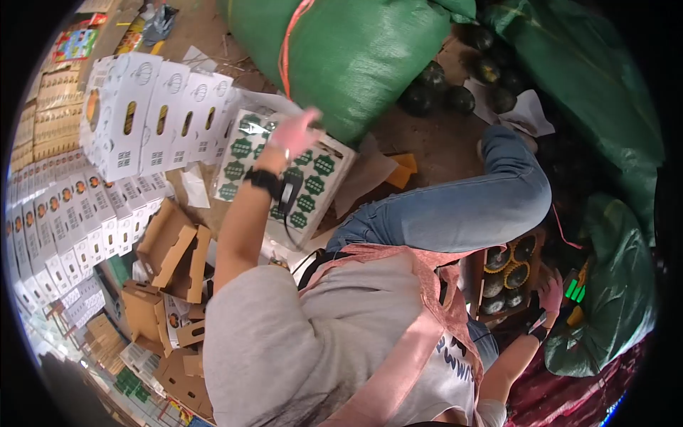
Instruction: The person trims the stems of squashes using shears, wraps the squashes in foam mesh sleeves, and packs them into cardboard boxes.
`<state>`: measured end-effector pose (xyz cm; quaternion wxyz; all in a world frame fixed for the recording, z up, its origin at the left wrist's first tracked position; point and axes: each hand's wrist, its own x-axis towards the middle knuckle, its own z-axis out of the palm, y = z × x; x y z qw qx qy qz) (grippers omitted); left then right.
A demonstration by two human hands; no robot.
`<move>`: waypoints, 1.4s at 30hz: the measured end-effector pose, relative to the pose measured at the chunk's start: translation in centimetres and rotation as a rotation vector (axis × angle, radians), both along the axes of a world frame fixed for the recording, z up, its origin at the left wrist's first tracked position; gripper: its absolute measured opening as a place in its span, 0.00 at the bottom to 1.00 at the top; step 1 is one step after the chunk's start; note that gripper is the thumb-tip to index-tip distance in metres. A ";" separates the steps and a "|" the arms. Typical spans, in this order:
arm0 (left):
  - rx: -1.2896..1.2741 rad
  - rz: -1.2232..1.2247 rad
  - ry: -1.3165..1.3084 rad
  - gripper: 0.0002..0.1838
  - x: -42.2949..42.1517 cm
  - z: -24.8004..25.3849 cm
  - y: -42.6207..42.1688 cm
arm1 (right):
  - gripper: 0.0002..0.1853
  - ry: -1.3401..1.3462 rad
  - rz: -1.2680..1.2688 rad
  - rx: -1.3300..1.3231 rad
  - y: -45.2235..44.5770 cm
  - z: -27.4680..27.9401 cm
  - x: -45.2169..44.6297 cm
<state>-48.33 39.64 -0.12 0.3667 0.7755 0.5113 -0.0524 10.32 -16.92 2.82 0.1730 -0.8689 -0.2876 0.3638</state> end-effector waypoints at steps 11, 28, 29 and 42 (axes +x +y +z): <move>-0.214 -1.115 0.164 0.35 23.4 -7.9 -6.0 | 0.24 -0.038 -0.586 0.301 6.5 3.6 -15.9; 0.267 -0.638 0.095 0.22 33.2 -8.1 -5.4 | 0.20 -0.703 -0.714 0.199 8.6 7.1 -24.6; 0.399 -0.550 -0.130 0.21 34.9 -4.4 -4.6 | 0.20 -0.811 -0.611 0.287 10.9 8.1 -23.3; 0.044 -1.094 -0.880 0.36 41.9 17.0 -17.9 | 0.10 -0.281 -0.537 1.216 23.5 10.8 -13.3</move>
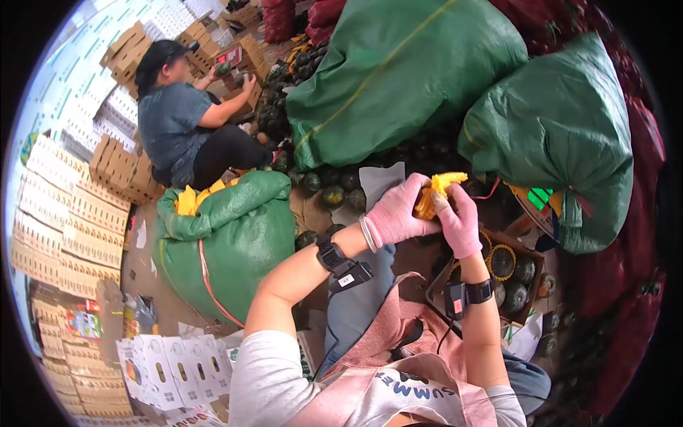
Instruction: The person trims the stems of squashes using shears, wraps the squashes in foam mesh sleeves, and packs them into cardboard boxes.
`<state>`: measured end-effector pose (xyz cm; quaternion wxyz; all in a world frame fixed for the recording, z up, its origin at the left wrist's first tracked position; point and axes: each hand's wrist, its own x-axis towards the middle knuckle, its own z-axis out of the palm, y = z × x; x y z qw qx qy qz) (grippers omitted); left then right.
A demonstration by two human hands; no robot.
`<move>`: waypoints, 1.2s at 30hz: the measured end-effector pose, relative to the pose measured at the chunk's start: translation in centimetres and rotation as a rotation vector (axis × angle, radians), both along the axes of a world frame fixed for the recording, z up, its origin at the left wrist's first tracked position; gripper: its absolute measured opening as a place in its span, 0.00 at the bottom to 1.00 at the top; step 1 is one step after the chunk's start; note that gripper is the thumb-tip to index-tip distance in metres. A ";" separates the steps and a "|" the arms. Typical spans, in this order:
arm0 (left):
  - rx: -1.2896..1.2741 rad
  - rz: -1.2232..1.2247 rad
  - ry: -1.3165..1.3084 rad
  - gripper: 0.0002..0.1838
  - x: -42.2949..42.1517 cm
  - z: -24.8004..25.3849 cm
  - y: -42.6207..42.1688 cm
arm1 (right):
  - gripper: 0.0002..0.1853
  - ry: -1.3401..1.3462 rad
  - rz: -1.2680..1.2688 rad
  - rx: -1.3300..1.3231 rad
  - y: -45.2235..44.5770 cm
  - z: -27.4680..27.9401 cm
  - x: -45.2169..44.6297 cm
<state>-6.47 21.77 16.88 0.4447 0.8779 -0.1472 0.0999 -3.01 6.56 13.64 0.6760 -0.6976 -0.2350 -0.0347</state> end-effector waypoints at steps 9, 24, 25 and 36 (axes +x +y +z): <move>-0.816 -0.151 0.759 0.17 3.5 -12.2 -3.2 | 0.12 0.756 -0.054 0.577 -4.3 -9.9 -0.7; -0.196 -0.160 0.488 0.17 -4.1 -15.6 -10.5 | 0.18 0.548 -0.792 -0.065 -8.8 -10.7 -9.8; -0.049 -0.191 0.428 0.15 -4.4 -15.9 -10.4 | 0.20 0.560 -0.830 -0.038 -9.3 -10.6 -10.7; -1.033 -0.424 1.321 0.23 -7.7 -12.9 -11.6 | 0.22 0.989 0.070 1.137 -16.8 -13.9 -17.2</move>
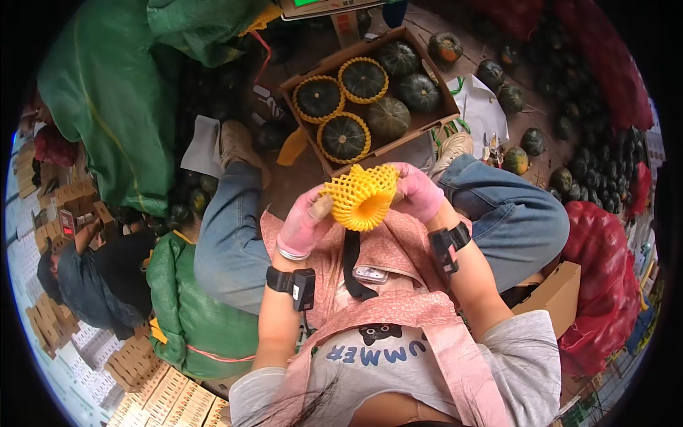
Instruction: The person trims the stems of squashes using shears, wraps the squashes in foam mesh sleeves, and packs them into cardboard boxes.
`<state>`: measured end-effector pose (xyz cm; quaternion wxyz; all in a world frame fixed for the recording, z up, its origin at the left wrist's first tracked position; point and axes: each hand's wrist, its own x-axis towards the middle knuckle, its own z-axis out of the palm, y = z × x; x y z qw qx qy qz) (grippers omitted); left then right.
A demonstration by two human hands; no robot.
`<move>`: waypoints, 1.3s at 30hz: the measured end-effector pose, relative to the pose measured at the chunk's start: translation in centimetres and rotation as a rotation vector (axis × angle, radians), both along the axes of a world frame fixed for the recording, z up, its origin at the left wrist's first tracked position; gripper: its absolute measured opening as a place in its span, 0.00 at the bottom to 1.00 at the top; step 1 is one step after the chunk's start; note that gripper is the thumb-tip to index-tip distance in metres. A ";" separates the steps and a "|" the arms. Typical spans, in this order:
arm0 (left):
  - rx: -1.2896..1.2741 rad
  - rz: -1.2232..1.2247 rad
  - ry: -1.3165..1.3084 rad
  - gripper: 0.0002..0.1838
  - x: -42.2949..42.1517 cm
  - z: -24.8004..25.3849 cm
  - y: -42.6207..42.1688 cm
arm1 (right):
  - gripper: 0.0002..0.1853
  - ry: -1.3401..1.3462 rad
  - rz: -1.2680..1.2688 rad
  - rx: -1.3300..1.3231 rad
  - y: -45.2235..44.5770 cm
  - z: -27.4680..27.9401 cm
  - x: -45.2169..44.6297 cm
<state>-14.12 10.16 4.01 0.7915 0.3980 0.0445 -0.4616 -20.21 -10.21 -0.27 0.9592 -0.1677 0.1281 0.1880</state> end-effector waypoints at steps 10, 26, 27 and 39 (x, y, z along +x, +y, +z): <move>0.659 -0.031 -0.958 0.11 -0.6 -1.6 -2.8 | 0.22 -0.102 -0.142 -0.643 2.9 -1.1 -0.1; 0.036 -0.248 -0.266 0.15 3.2 -3.0 -5.8 | 0.19 -0.121 -0.109 -0.302 -6.6 2.1 -1.0; 0.075 -0.392 -0.509 0.15 4.0 -5.1 -6.7 | 0.17 -0.003 -0.083 -0.385 -8.4 1.5 -0.3; 1.023 -0.141 -0.823 0.16 8.6 -14.9 -15.1 | 0.12 0.444 0.362 -1.046 -10.3 -6.3 10.4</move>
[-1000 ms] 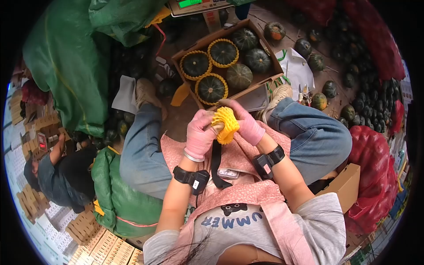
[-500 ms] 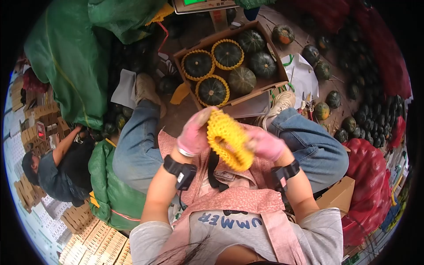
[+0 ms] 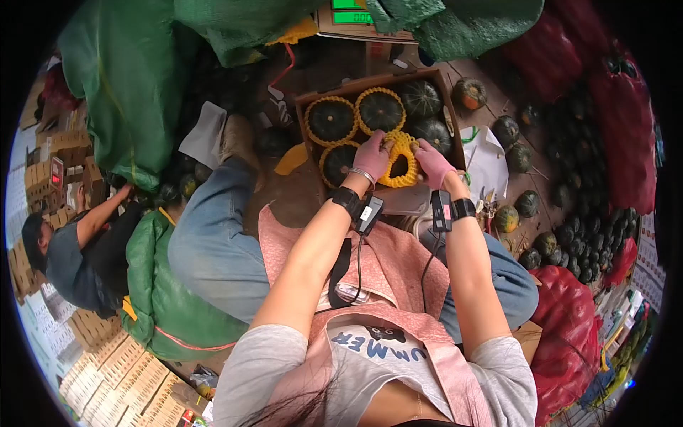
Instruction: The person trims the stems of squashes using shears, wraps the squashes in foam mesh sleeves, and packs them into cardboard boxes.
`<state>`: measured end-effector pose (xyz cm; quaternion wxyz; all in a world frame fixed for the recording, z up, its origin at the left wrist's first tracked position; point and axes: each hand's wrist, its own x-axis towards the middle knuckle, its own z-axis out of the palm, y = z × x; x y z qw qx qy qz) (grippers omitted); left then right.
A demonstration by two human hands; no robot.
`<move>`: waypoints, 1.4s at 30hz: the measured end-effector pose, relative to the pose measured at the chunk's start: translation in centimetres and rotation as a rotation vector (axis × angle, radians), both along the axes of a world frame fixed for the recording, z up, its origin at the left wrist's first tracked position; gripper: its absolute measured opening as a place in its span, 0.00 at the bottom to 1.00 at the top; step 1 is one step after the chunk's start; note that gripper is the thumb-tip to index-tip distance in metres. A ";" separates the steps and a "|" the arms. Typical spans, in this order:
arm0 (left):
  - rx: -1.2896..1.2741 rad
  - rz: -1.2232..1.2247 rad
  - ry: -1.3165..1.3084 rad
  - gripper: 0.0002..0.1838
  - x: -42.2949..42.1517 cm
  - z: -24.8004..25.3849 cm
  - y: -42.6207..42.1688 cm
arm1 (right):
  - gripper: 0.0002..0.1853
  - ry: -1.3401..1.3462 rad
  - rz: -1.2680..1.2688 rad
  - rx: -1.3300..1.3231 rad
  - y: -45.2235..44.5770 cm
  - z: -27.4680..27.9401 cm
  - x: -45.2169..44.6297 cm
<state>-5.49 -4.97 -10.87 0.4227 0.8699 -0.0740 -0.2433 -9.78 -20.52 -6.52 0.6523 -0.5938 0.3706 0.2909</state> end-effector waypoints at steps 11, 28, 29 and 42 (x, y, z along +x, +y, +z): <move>-0.123 0.096 -0.331 0.13 0.4 3.4 10.8 | 0.13 -0.785 0.064 -0.518 8.4 -2.8 -1.2; 0.231 0.108 -0.364 0.14 2.9 2.3 10.5 | 0.20 -0.272 0.173 -0.788 8.4 -2.0 1.5; 0.218 0.152 -0.385 0.16 2.8 3.1 10.1 | 0.20 -0.240 0.111 -0.756 8.7 -1.8 1.4; 0.110 -0.289 -0.166 0.43 1.8 7.0 12.0 | 0.31 -0.447 0.416 -0.721 10.0 3.1 -0.1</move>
